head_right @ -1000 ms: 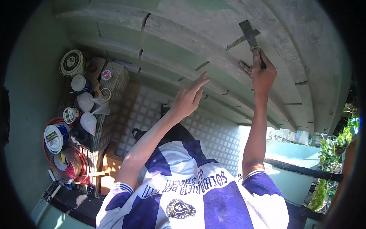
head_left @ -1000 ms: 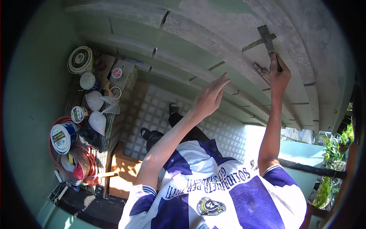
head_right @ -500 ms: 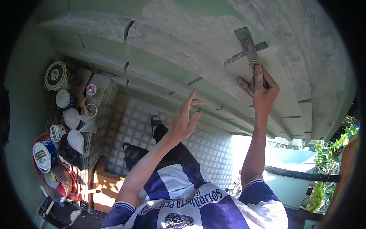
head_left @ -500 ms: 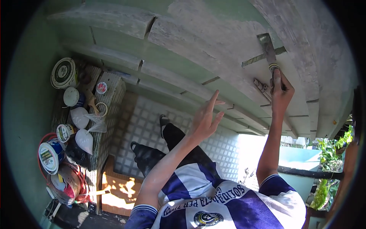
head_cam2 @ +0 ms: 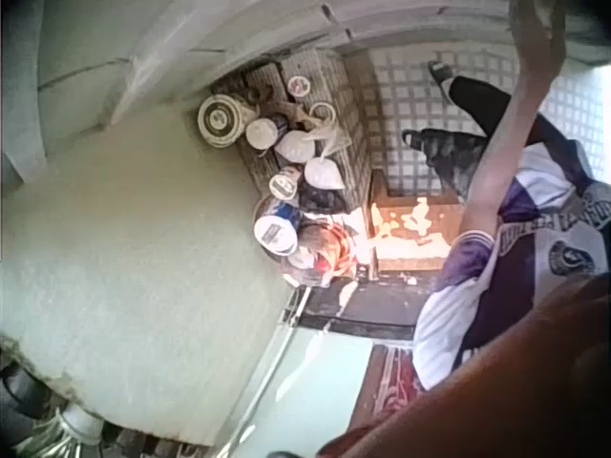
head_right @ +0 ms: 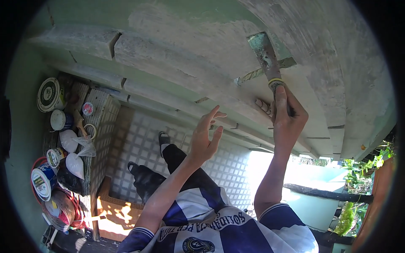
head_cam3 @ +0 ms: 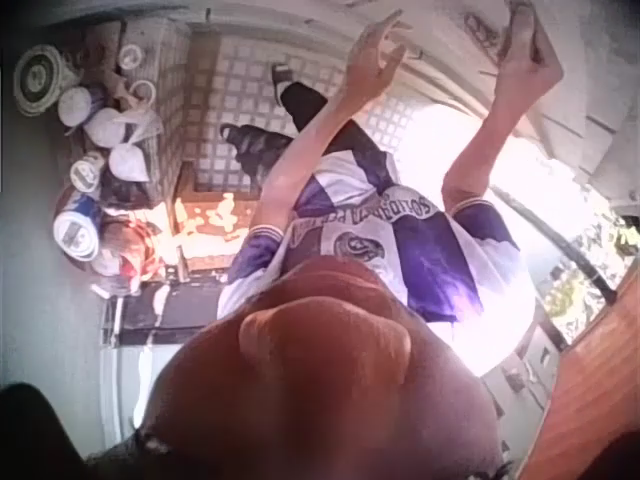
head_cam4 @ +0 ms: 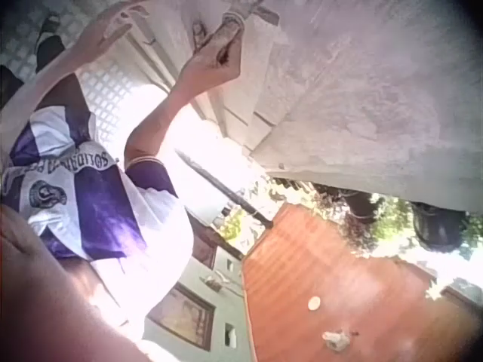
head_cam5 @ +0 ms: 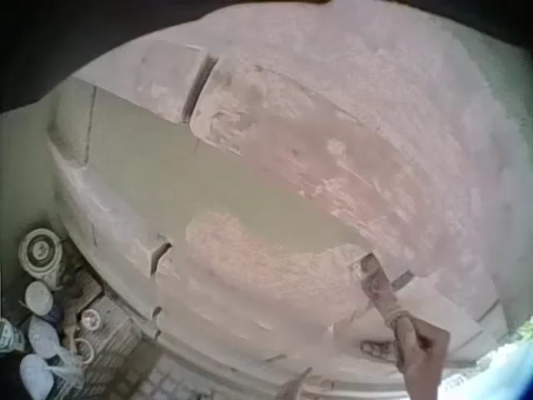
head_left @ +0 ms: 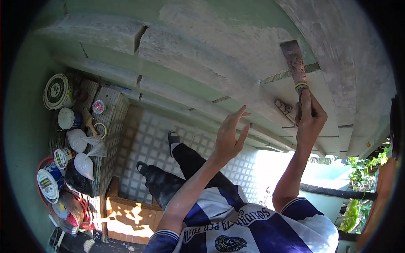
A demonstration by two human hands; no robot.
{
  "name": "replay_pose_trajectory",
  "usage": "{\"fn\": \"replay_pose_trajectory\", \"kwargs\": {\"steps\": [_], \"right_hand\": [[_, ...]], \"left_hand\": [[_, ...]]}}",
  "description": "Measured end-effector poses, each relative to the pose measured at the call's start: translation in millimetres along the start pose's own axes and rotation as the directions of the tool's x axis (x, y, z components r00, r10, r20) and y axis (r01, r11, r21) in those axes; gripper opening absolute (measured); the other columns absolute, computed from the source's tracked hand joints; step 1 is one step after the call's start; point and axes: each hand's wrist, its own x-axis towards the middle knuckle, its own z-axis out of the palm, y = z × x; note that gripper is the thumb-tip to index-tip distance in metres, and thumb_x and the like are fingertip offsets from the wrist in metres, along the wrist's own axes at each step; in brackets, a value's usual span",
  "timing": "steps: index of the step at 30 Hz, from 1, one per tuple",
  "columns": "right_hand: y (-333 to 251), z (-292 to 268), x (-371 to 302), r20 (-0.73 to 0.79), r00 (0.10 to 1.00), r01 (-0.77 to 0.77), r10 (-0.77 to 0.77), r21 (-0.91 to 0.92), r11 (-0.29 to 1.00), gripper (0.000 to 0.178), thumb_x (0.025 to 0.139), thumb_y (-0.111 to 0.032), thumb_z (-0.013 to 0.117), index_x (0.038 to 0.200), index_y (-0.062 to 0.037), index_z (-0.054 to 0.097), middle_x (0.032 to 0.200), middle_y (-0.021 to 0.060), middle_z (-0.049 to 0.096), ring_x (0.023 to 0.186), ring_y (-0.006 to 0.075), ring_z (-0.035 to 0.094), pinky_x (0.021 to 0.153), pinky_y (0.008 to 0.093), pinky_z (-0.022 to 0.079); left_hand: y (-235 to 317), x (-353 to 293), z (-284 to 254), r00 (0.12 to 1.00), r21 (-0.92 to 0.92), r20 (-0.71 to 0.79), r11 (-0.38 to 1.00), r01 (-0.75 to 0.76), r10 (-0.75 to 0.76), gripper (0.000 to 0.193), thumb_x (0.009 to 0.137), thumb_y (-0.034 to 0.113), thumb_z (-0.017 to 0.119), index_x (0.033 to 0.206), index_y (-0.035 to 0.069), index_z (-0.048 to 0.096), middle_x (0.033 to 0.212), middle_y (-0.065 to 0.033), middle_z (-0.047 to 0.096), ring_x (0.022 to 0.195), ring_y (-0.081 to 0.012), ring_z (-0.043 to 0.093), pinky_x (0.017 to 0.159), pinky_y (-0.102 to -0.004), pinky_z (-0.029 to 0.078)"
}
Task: Scraping a wooden surface using a putty knife to prepare it for painting.
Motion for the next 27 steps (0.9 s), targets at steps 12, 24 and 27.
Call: {"fn": "replay_pose_trajectory", "kwargs": {"steps": [12, 24, 27], "right_hand": [[-4.4, 16.3, 3.5, -0.006, 0.998, 0.063, -0.063, 0.022, 0.998, 0.029, 0.095, -0.018, 0.068, 0.109, 0.0074, 0.071, 0.064, -0.0023, 0.054, 0.055, 0.0021, 0.041, 0.048, 0.0210, 0.031], [9.1, 17.3, -2.6, -0.084, 0.993, 0.087, -0.080, 0.089, 0.992, 0.031, 0.097, -0.022, 0.066, 0.102, 0.0074, 0.072, 0.060, -0.0041, 0.049, 0.051, 0.0021, 0.039, 0.046, 0.0217, 0.027], [20.7, 0.6, -1.1, -0.084, 0.995, -0.040, 0.044, 0.044, 0.998, 0.032, 0.097, -0.024, 0.067, 0.101, 0.0070, 0.072, 0.060, -0.0042, 0.049, 0.050, 0.0019, 0.038, 0.044, 0.0217, 0.025]], "left_hand": [[24.1, 71.0, 2.8, 0.906, 0.186, -0.240, 0.932, -0.310, 0.349, 0.037, 0.091, 0.012, 0.060, 0.127, 0.004, 0.057, 0.114, -0.0114, 0.067, 0.113, -0.0301, 0.059, 0.099, -0.0420, 0.042], [23.4, 71.5, 8.0, 0.875, 0.333, -0.290, 0.898, -0.288, 0.388, 0.028, 0.084, 0.012, 0.064, 0.112, 0.012, 0.069, 0.113, -0.0024, 0.068, 0.117, -0.0254, 0.058, 0.102, -0.0418, 0.035], [23.8, 69.7, 8.6, 0.851, 0.399, -0.286, 0.862, -0.313, 0.441, 0.027, 0.085, 0.014, 0.064, 0.111, 0.016, 0.070, 0.113, 0.0014, 0.068, 0.118, -0.0222, 0.058, 0.105, -0.0417, 0.029]]}}
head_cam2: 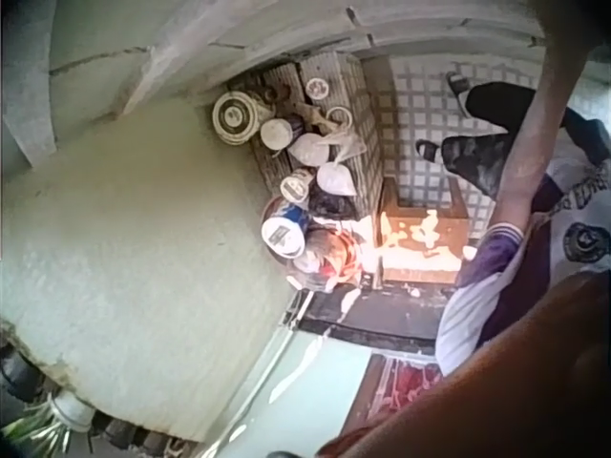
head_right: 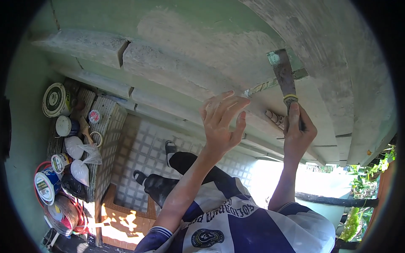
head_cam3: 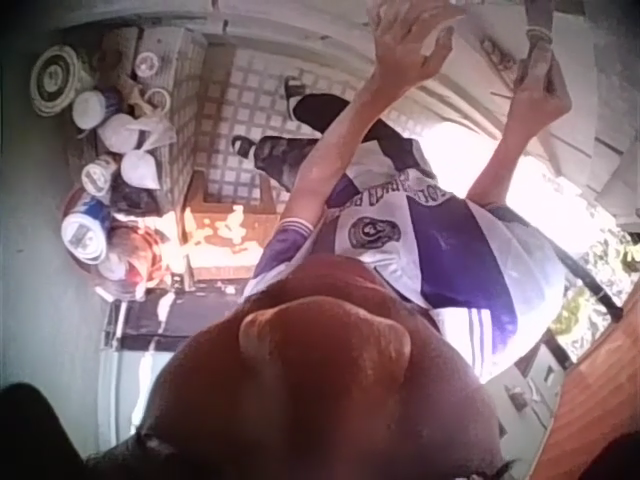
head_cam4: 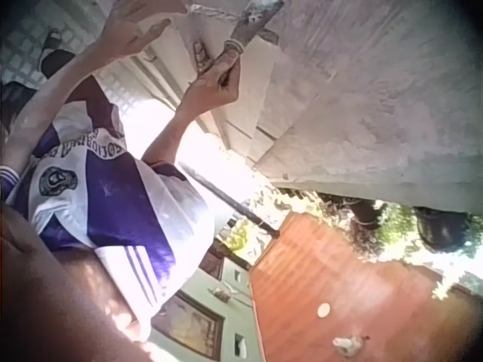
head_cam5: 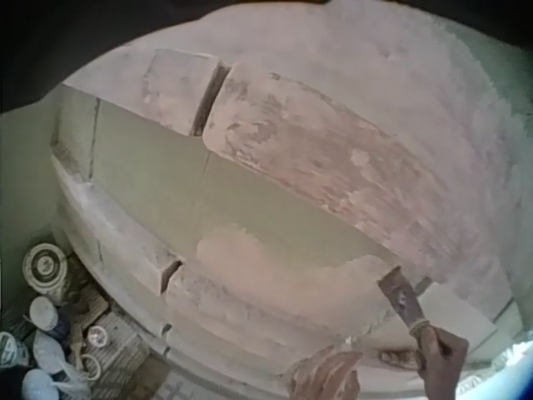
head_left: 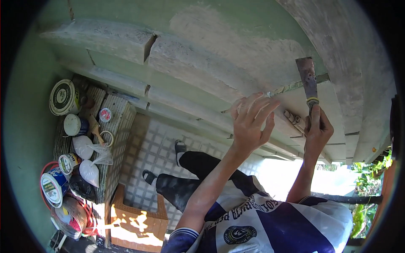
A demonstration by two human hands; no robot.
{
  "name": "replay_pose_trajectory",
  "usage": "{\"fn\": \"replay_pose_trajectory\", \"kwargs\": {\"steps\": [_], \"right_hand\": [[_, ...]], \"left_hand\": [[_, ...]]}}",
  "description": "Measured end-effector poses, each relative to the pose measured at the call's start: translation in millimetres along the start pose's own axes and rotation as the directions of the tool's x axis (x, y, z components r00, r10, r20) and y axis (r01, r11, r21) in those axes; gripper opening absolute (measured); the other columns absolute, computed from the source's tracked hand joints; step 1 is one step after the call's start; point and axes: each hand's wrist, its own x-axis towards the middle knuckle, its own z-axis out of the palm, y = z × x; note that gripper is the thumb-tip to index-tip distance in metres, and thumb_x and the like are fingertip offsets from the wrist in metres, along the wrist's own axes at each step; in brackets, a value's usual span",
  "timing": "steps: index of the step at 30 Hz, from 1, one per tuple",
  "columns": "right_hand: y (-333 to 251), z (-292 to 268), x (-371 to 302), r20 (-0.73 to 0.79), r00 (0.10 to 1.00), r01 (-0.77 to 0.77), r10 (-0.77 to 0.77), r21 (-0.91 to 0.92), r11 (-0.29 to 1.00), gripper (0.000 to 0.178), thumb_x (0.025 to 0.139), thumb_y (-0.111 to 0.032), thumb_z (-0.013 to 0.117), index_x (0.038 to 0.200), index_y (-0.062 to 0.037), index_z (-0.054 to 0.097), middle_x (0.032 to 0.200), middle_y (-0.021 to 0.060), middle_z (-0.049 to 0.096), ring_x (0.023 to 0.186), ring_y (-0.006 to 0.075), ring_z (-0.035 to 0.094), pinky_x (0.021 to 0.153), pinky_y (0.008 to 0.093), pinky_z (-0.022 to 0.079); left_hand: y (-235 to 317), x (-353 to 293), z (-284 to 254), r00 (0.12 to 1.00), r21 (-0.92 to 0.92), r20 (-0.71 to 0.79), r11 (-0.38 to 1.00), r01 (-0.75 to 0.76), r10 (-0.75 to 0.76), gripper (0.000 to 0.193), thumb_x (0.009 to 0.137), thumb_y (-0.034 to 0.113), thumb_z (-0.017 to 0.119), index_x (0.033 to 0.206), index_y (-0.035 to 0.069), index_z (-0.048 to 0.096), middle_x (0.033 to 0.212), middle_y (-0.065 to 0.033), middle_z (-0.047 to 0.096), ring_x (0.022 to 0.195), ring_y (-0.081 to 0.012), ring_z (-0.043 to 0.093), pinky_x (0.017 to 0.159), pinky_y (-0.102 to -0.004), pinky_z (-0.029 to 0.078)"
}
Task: Scraping a wooden surface using a putty knife to prepare it for painting.
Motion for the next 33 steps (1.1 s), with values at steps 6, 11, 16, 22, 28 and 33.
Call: {"fn": "replay_pose_trajectory", "kwargs": {"steps": [6, 11, 16, 22, 28, 33], "right_hand": [[-26.3, 9.4, 15.6, 0.019, 0.999, 0.039, -0.040, 0.029, 0.999, 0.034, 0.096, -0.028, 0.069, 0.099, 0.0063, 0.073, 0.059, -0.0037, 0.048, 0.049, 0.0017, 0.036, 0.043, 0.0219, 0.022], [-13.4, -0.5, 3.7, -0.001, 1.000, -0.002, 0.002, -0.062, 0.998, 0.031, 0.098, -0.026, 0.064, 0.096, 0.0034, 0.073, 0.057, -0.0039, 0.044, 0.045, 0.0018, 0.031, 0.041, 0.0213, 0.019], [-37.4, 9.1, 18.4, 0.111, 0.993, 0.033, -0.035, 0.019, 0.999, 0.033, 0.093, -0.028, 0.072, 0.101, 0.0037, 0.074, 0.058, -0.0049, 0.045, 0.050, 0.0029, 0.036, 0.045, 0.0225, 0.026], [-16.5, 2.9, -3.9, 0.138, 0.990, 0.005, -0.017, 0.090, 0.996, 0.027, 0.088, -0.020, 0.075, 0.099, 0.0052, 0.074, 0.064, -0.0021, 0.055, 0.057, 0.0039, 0.043, 0.052, 0.0218, 0.035], [-34.9, 3.7, 0.3, 0.142, 0.979, 0.148, -0.148, 0.012, 0.989, 0.026, 0.087, -0.017, 0.076, 0.100, 0.0048, 0.073, 0.067, 0.0073, 0.066, 0.057, 0.0101, 0.049, 0.056, 0.0272, 0.042], [-74.2, 33.5, -6.3, 0.315, 0.941, 0.129, -0.124, 0.004, 0.992, 0.026, 0.085, -0.020, 0.076, 0.099, 0.0021, 0.073, 0.072, 0.0146, 0.069, 0.058, 0.0152, 0.055, 0.060, 0.0293, 0.047]], "left_hand": [[-3.0, 1.5, 2.0, 1.000, 0.060, -0.022, 0.998, 0.016, -0.015, 0.026, 0.085, 0.012, 0.064, 0.109, 0.020, 0.070, 0.111, 0.0063, 0.068, 0.119, -0.0183, 0.058, 0.110, -0.0412, 0.019], [-0.1, 0.0, -9.2, 1.000, 0.056, 0.006, 0.998, -0.004, 0.004, 0.028, 0.085, 0.010, 0.064, 0.110, 0.020, 0.069, 0.111, 0.0049, 0.068, 0.120, -0.0188, 0.057, 0.109, -0.0419, 0.020], [10.9, 2.0, -29.6, 0.997, 0.085, 0.077, 0.996, 0.003, -0.010, 0.028, 0.085, 0.010, 0.063, 0.111, 0.018, 0.069, 0.112, 0.0041, 0.067, 0.120, -0.0192, 0.058, 0.108, -0.0419, 0.022], [32.2, 1.7, -67.2, 0.990, 0.208, 0.139, 0.978, -0.003, -0.027, 0.028, 0.084, 0.007, 0.063, 0.110, 0.016, 0.068, 0.113, 0.0014, 0.067, 0.121, -0.0212, 0.057, 0.105, -0.0412, 0.027], [30.8, -7.9, -108.2, 0.988, 0.425, 0.052, 0.899, 0.108, -0.143, 0.025, 0.082, 0.004, 0.063, 0.105, 0.014, 0.068, 0.108, -0.0002, 0.068, 0.112, -0.0241, 0.060, 0.101, -0.0420, 0.032], [55.2, 1.0, -113.7, 0.995, 0.322, 0.026, 0.943, 0.079, -0.092, 0.024, 0.082, -0.002, 0.063, 0.103, 0.010, 0.067, 0.105, -0.0038, 0.068, 0.108, -0.0265, 0.062, 0.092, -0.0409, 0.043]]}}
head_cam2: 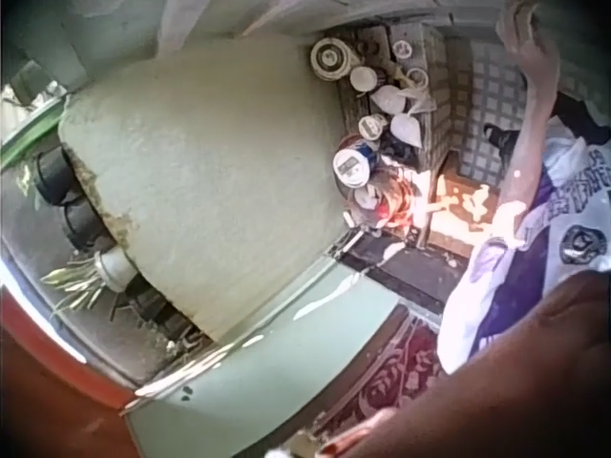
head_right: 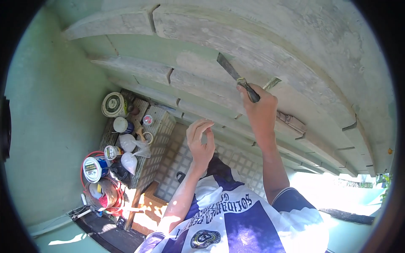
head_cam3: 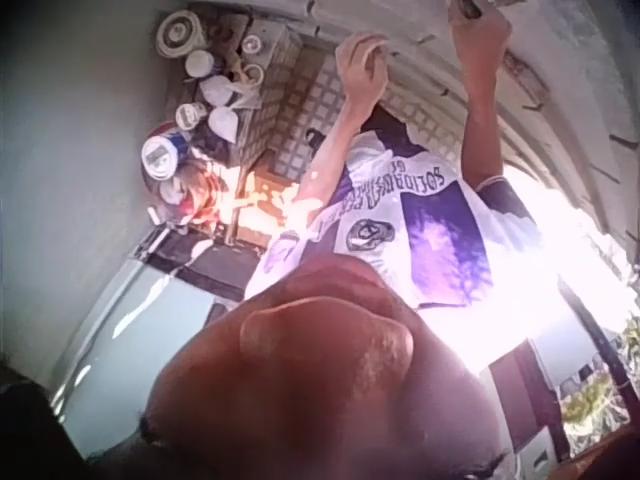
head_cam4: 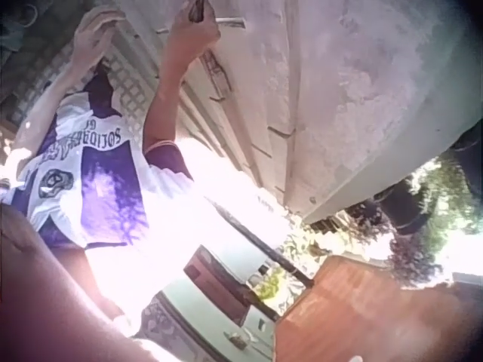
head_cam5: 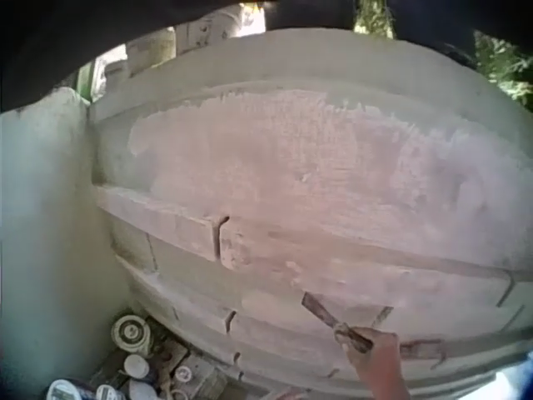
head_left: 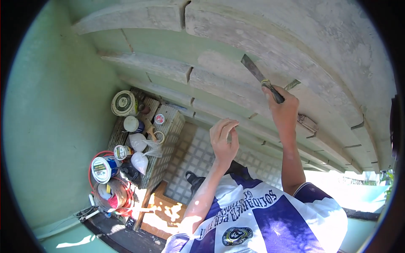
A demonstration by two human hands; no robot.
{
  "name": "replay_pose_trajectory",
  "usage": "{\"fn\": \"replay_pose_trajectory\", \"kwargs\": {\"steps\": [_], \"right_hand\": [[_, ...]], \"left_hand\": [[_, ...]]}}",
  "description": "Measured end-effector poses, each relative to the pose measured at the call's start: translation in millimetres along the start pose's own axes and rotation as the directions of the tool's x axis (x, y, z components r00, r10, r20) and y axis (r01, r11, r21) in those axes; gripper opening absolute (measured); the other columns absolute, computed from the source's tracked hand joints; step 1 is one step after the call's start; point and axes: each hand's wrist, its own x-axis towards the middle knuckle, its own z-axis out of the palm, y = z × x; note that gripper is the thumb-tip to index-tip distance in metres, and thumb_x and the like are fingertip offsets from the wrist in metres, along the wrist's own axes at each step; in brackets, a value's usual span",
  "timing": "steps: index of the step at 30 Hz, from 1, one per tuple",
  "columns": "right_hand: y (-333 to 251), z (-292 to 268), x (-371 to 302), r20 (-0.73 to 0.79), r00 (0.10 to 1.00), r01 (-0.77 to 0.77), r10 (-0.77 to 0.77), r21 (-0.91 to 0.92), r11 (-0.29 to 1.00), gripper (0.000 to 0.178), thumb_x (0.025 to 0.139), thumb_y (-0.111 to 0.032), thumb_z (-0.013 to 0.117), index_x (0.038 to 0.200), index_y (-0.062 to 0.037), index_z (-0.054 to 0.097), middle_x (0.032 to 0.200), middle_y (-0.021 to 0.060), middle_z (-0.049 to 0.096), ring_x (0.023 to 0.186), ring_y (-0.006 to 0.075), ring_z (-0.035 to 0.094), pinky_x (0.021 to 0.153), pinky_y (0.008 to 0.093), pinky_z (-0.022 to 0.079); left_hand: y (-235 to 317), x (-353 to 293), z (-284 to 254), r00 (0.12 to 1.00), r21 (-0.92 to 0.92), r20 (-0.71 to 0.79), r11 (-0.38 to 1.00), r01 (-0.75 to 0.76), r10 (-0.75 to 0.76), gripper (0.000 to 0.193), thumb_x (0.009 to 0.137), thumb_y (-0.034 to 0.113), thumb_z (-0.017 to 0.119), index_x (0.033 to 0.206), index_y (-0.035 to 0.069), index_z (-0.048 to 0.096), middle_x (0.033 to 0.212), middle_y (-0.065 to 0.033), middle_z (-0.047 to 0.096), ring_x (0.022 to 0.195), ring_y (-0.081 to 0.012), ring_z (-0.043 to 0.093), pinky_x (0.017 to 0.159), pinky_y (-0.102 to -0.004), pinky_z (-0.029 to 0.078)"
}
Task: Scraping a wooden surface using a putty knife to prepare it for painting.
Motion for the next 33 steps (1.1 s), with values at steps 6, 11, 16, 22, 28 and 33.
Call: {"fn": "replay_pose_trajectory", "kwargs": {"steps": [6, 11, 16, 22, 28, 33], "right_hand": [[6.6, 15.7, -57.8, 0.275, 0.956, 0.034, -0.105, 0.252, 0.967, 0.031, 0.080, -0.022, 0.078, 0.097, 0.0033, 0.072, 0.080, 0.0187, 0.072, 0.065, 0.0225, 0.066, 0.065, 0.0327, 0.051], [-9.4, 39.1, -107.5, 0.543, 0.831, -0.063, -0.120, 0.305, 0.950, 0.036, 0.078, -0.023, 0.080, 0.099, 0.0045, 0.071, 0.083, 0.0180, 0.073, 0.070, 0.0190, 0.067, 0.070, 0.0308, 0.052], [-20.3, 50.0, -130.8, 0.605, 0.701, 0.139, -0.377, 0.403, 0.905, 0.047, 0.072, -0.034, 0.086, 0.103, -0.0013, 0.072, 0.085, 0.0194, 0.070, 0.069, 0.0354, 0.064, 0.066, 0.0343, 0.052], [-8.6, 53.4, -143.8, 0.534, 0.689, 0.270, -0.490, 0.438, 0.857, 0.052, 0.071, -0.038, 0.084, 0.105, -0.0010, 0.072, 0.087, 0.0201, 0.070, 0.077, 0.0382, 0.066, 0.070, 0.0388, 0.053], [-16.0, 58.2, -156.5, 0.819, 0.488, 0.201, -0.303, 0.232, 0.952, 0.052, 0.084, -0.040, 0.071, 0.116, -0.0010, 0.059, 0.086, 0.0240, 0.068, 0.085, 0.0456, 0.066, 0.079, 0.0527, 0.051], [0.1, 64.2, -175.3, 0.879, 0.354, -0.164, -0.319, 0.393, 0.905, 0.037, 0.093, -0.030, 0.064, 0.113, -0.0003, 0.054, 0.073, 0.0172, 0.064, 0.065, 0.0289, 0.064, 0.062, 0.0431, 0.048]], "left_hand": [[1.1, -2.5, -28.3, 0.963, -0.026, -0.184, 0.979, -0.203, 0.195, 0.024, 0.092, 0.010, 0.061, 0.115, 0.003, 0.061, 0.118, -0.0140, 0.063, 0.109, -0.0289, 0.061, 0.094, -0.0410, 0.045], [-29.8, 19.1, -56.9, 0.780, -0.135, -0.527, 0.939, 0.317, -0.339, 0.053, 0.102, 0.037, 0.049, 0.138, 0.000, 0.040, 0.135, -0.0167, 0.052, 0.113, -0.0270, 0.059, 0.092, -0.0391, 0.046], [-32.5, 30.4, -95.8, 0.515, -0.769, -0.173, 0.443, 0.462, -0.839, 0.049, 0.102, 0.056, 0.041, 0.087, 0.012, 0.053, 0.069, 0.0009, 0.050, 0.052, -0.0085, 0.044, 0.046, -0.0253, 0.031], [-25.5, 25.7, -99.0, 0.458, -0.786, -0.132, 0.374, 0.492, -0.879, 0.049, 0.104, 0.049, 0.042, 0.068, 0.017, 0.034, 0.057, 0.0065, 0.030, 0.041, -0.0064, 0.022, 0.041, -0.0266, 0.015], [-19.7, 24.8, -97.5, 0.495, -0.674, -0.279, 0.535, 0.509, -0.823, 0.049, 0.105, 0.041, 0.046, 0.065, 0.018, 0.028, 0.055, 0.0067, 0.025, 0.039, -0.0055, 0.022, 0.039, -0.0273, 0.015], [-12.1, 29.3, -103.4, 0.699, -0.460, -0.167, 0.682, 0.569, -0.696, 0.052, 0.103, 0.035, 0.052, 0.060, 0.016, 0.032, 0.051, 0.0075, 0.027, 0.040, -0.0044, 0.027, 0.039, -0.0270, 0.018]]}}
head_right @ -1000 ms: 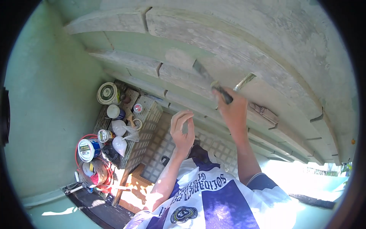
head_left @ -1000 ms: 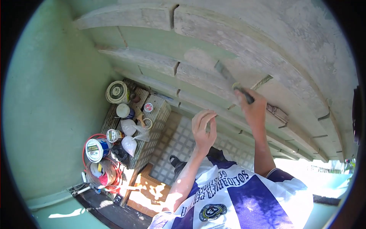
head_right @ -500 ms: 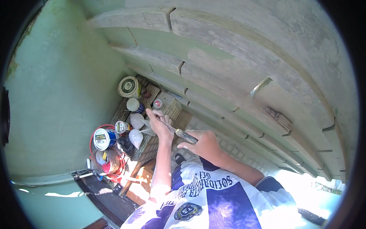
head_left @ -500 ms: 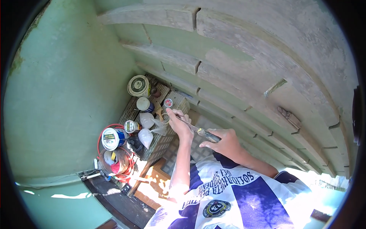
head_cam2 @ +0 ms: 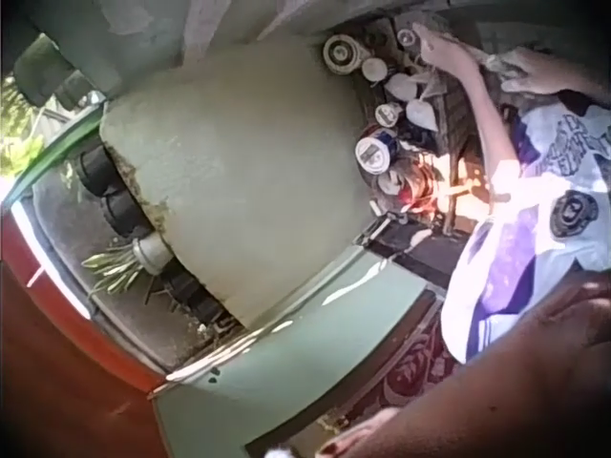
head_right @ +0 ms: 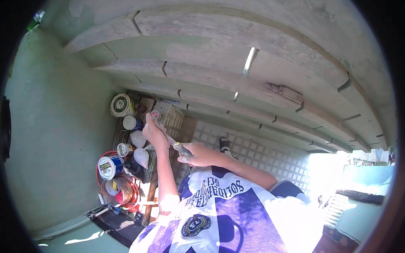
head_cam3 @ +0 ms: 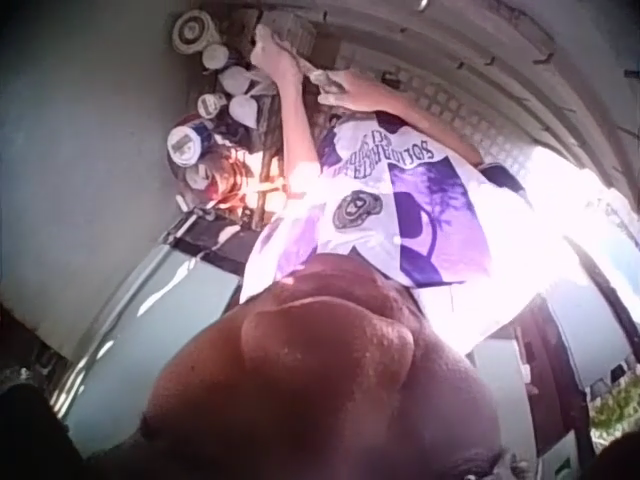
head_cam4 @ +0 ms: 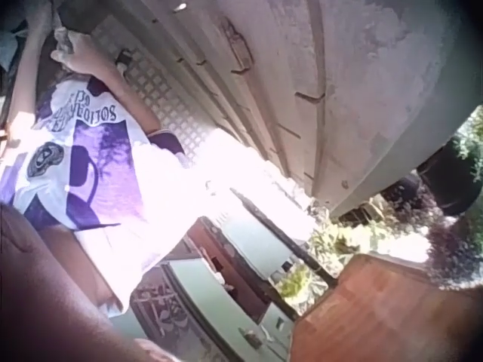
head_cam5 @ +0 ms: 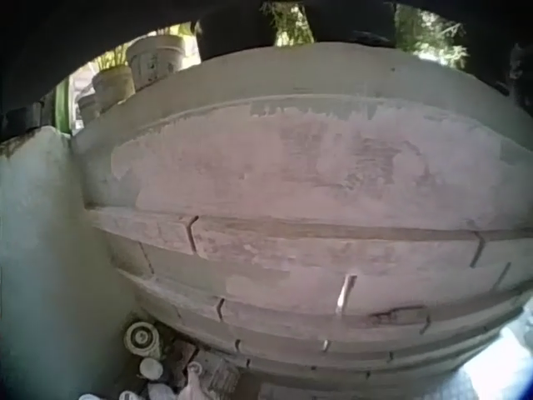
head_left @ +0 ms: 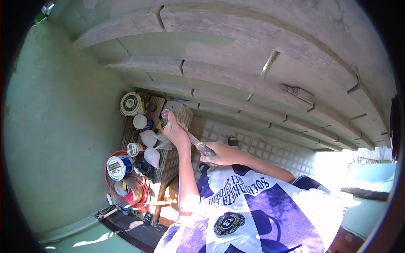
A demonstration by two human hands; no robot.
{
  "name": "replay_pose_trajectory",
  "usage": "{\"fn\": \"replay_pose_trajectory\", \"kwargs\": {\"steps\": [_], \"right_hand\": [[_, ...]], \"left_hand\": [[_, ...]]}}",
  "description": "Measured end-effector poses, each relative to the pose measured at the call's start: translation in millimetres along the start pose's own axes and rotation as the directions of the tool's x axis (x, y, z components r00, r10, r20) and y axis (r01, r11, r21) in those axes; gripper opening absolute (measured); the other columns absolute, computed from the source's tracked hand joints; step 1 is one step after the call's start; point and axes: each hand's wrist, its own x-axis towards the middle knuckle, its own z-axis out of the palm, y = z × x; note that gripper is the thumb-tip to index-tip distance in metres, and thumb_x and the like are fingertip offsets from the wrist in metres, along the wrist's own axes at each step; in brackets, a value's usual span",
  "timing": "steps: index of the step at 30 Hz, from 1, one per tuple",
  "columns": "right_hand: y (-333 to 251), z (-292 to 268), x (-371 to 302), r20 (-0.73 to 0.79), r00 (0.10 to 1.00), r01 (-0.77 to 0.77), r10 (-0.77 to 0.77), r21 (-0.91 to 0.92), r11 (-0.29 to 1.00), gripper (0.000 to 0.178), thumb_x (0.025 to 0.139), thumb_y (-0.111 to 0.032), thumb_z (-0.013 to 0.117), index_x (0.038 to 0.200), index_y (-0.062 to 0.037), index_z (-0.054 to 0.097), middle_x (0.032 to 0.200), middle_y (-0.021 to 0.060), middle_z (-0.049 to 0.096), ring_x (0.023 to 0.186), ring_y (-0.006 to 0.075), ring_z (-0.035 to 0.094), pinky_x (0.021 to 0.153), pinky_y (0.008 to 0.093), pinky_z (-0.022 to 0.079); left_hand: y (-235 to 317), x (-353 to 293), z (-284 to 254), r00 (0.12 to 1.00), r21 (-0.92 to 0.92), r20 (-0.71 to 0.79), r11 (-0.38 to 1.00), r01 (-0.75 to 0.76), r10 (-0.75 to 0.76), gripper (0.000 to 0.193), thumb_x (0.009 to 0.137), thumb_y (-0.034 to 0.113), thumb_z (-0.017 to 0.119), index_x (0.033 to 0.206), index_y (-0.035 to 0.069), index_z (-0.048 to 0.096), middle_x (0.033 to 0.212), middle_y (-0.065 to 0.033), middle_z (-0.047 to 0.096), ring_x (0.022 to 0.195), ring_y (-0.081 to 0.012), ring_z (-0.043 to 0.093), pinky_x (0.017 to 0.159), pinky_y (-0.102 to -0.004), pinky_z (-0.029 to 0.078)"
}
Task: Scraping a wooden surface using a putty knife to prepare it for painting.
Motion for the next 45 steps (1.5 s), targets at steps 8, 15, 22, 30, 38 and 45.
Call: {"fn": "replay_pose_trajectory", "kwargs": {"steps": [8, 15, 22, 30, 38, 45], "right_hand": [[17.8, -21.2, -27.4, 0.055, 0.998, -0.016, -0.010, 0.440, 0.898, 0.030, 0.097, -0.026, 0.061, 0.112, -0.0031, 0.048, 0.083, 0.0054, 0.059, 0.055, 0.0111, 0.052, 0.053, 0.0303, 0.042], [49.6, -56.4, -26.4, -0.448, 0.866, 0.159, 0.225, 0.672, 0.723, 0.028, 0.102, -0.031, 0.052, 0.109, -0.0044, 0.057, 0.083, 0.0046, 0.057, 0.058, 0.0098, 0.051, 0.052, 0.0268, 0.042], [71.7, -120.3, -1.8, -0.888, 0.453, 0.519, 0.080, 0.335, 0.787, 0.031, 0.104, -0.034, 0.051, 0.107, -0.0032, 0.054, 0.070, 0.0004, 0.049, 0.055, 0.0093, 0.050, 0.048, 0.0267, 0.040], [80.8, -149.6, 13.0, -0.927, 0.353, 0.453, 0.129, 0.290, 0.843, 0.022, 0.105, -0.022, 0.049, 0.092, -0.0035, 0.050, 0.061, 0.0005, 0.049, 0.044, 0.0079, 0.047, 0.037, 0.0264, 0.036], [79.0, -176.9, 31.4, -0.969, 0.245, 0.481, 0.031, 0.149, 0.864, 0.031, 0.103, -0.024, 0.053, 0.083, -0.0008, 0.053, 0.057, 0.0019, 0.051, 0.042, 0.0070, 0.045, 0.035, 0.0269, 0.033], [55.1, -194.1, 27.0, -0.973, 0.229, 0.518, 0.036, 0.153, 0.842, 0.039, 0.101, -0.027, 0.058, 0.074, 0.0000, 0.054, 0.057, 0.0020, 0.053, 0.045, 0.0062, 0.045, 0.038, 0.0265, 0.033]], "left_hand": [[-0.3, -0.4, 28.3, 0.916, 0.324, 0.362, 0.945, 0.049, -0.171, 0.054, 0.104, 0.037, 0.051, 0.058, 0.010, 0.040, 0.053, 0.0048, 0.040, 0.048, -0.0072, 0.037, 0.046, -0.0269, 0.027], [-2.0, -6.1, 87.9, 0.870, 0.118, 0.399, 0.925, -0.362, 0.289, 0.034, 0.104, 0.033, 0.050, 0.101, 0.001, 0.061, 0.089, -0.0045, 0.063, 0.074, -0.0129, 0.057, 0.067, -0.0269, 0.044], [-42.7, -37.5, 109.8, 0.757, 0.315, 0.653, 0.919, -0.239, -0.027, 0.030, 0.101, 0.022, 0.056, 0.124, 0.003, 0.055, 0.114, -0.0075, 0.061, 0.103, -0.0153, 0.058, 0.085, -0.0299, 0.046], [-60.4, -46.7, 145.8, 0.620, 0.111, 0.733, 0.850, -0.515, 0.280, 0.028, 0.094, 0.005, 0.061, 0.122, 0.003, 0.058, 0.116, -0.0116, 0.063, 0.103, -0.0222, 0.063, 0.077, -0.0332, 0.052], [-40.8, -33.2, 186.4, 0.620, 0.100, 0.720, 0.839, -0.536, 0.311, 0.022, 0.095, 0.012, 0.063, 0.117, 0.005, 0.064, 0.115, -0.0076, 0.068, 0.101, -0.0170, 0.065, 0.078, -0.0293, 0.050], [-66.2, -37.3, 184.8, 0.674, 0.193, 0.731, 0.917, -0.349, 0.103, 0.027, 0.099, 0.015, 0.059, 0.121, 0.000, 0.059, 0.108, -0.0113, 0.067, 0.098, -0.0179, 0.064, 0.078, -0.0315, 0.051]]}}
